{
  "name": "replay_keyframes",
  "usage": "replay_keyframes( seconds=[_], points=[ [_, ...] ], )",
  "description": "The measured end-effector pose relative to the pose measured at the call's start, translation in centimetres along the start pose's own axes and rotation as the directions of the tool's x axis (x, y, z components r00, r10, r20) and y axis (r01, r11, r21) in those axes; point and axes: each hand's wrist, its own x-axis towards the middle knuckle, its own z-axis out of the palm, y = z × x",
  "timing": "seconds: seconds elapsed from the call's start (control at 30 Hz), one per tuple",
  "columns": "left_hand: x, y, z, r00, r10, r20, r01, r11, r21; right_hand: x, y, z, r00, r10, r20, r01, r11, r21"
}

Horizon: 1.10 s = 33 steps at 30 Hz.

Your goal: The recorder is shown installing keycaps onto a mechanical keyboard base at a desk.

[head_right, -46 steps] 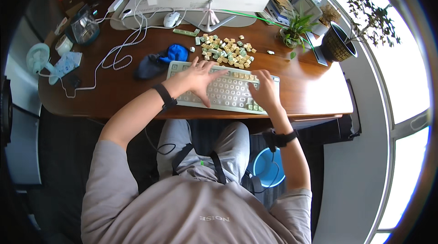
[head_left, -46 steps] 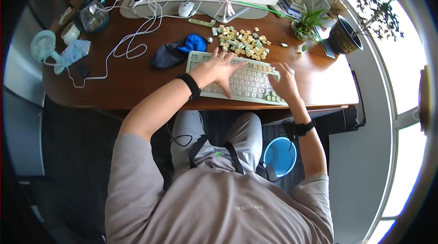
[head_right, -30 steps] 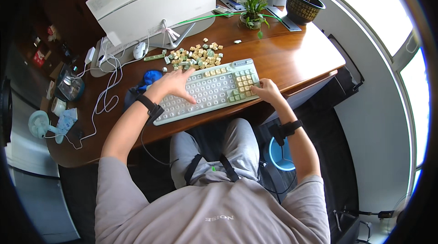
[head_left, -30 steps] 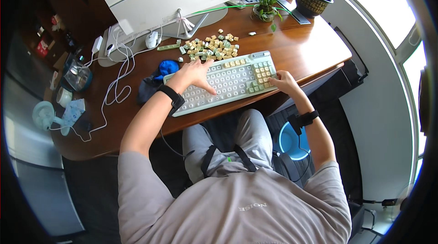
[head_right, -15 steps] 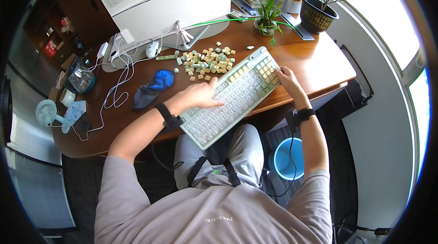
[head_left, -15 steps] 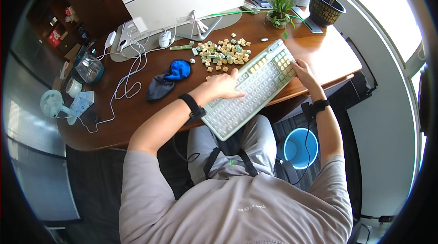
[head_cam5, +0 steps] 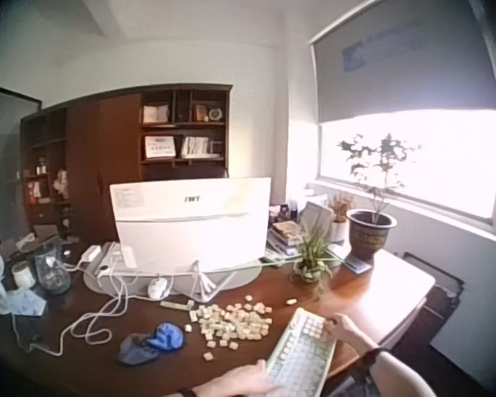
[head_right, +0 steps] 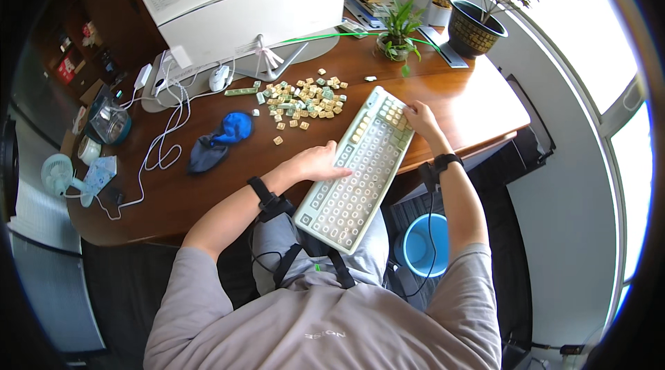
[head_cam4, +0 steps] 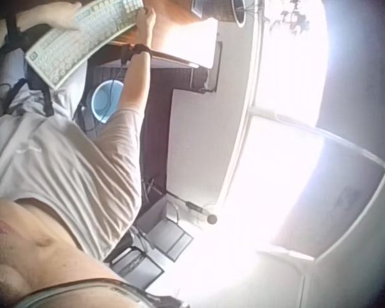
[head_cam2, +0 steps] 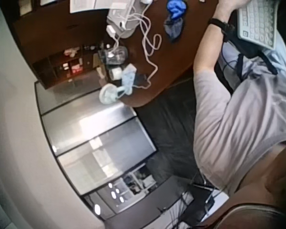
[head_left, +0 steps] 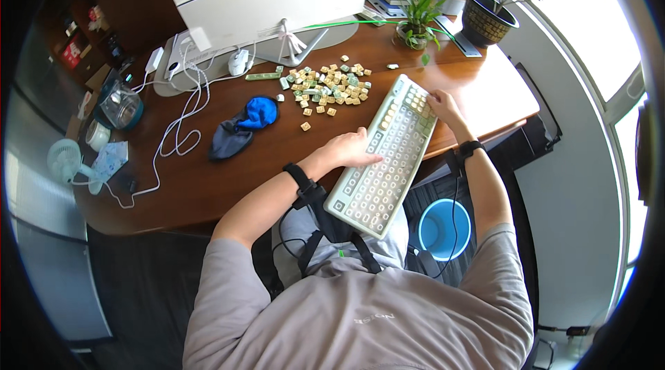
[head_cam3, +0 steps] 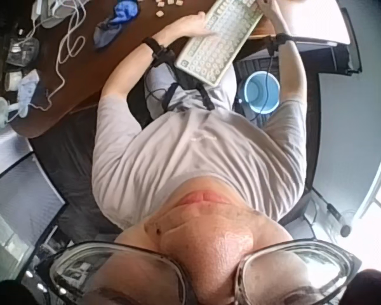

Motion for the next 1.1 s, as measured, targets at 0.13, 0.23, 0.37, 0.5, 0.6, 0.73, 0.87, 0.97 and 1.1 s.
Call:
replay_keyframes(
  seconds=[0.13, 0.23, 0.37, 0.5, 0.6, 0.73, 0.87, 0.97, 1.1],
  points=[
    [0.0, -0.6, -0.8, 0.998, 0.062, 0.020, -0.061, 0.997, -0.047, -0.3, -2.3, 1.2, 0.998, -0.019, -0.053, 0.013, 0.992, -0.125],
    [0.2, -0.6, -1.7, 0.993, 0.048, 0.112, -0.033, 0.991, -0.128, -2.3, -6.0, 2.1, 0.950, -0.256, -0.180, 0.131, 0.848, -0.513],
    [0.7, -0.5, -2.2, 0.982, 0.018, 0.186, 0.033, 0.962, -0.270, -7.4, -11.6, 3.8, 0.873, -0.483, -0.069, 0.460, 0.862, -0.213],
    [1.4, -0.9, -2.8, 0.946, 0.088, 0.311, 0.045, 0.917, -0.396, -12.4, -14.8, 6.0, 0.877, -0.480, -0.005, 0.471, 0.862, -0.191],
    [2.2, -1.6, -3.8, 0.896, 0.117, 0.428, 0.073, 0.913, -0.401, -13.6, -15.4, 6.8, 0.901, -0.428, -0.065, 0.412, 0.894, -0.174],
    [2.9, -2.3, -4.6, 0.829, 0.123, 0.545, 0.156, 0.886, -0.437, -13.8, -15.7, 7.4, 0.900, -0.419, -0.119, 0.403, 0.905, -0.137],
    [3.3, -2.7, -4.6, 0.812, 0.157, 0.562, 0.168, 0.859, -0.483, -14.0, -16.1, 8.0, 0.918, -0.377, -0.122, 0.354, 0.919, -0.172],
    [3.3, -3.1, -4.5, 0.812, 0.203, 0.548, 0.146, 0.837, -0.528, -14.1, -16.3, 8.0, 0.938, -0.336, -0.088, 0.317, 0.930, -0.185],
    [3.4, -3.5, -4.5, 0.808, 0.226, 0.543, 0.134, 0.828, -0.545, -14.0, -16.8, 7.9, 0.938, -0.334, -0.096, 0.315, 0.933, -0.174]
  ],
)
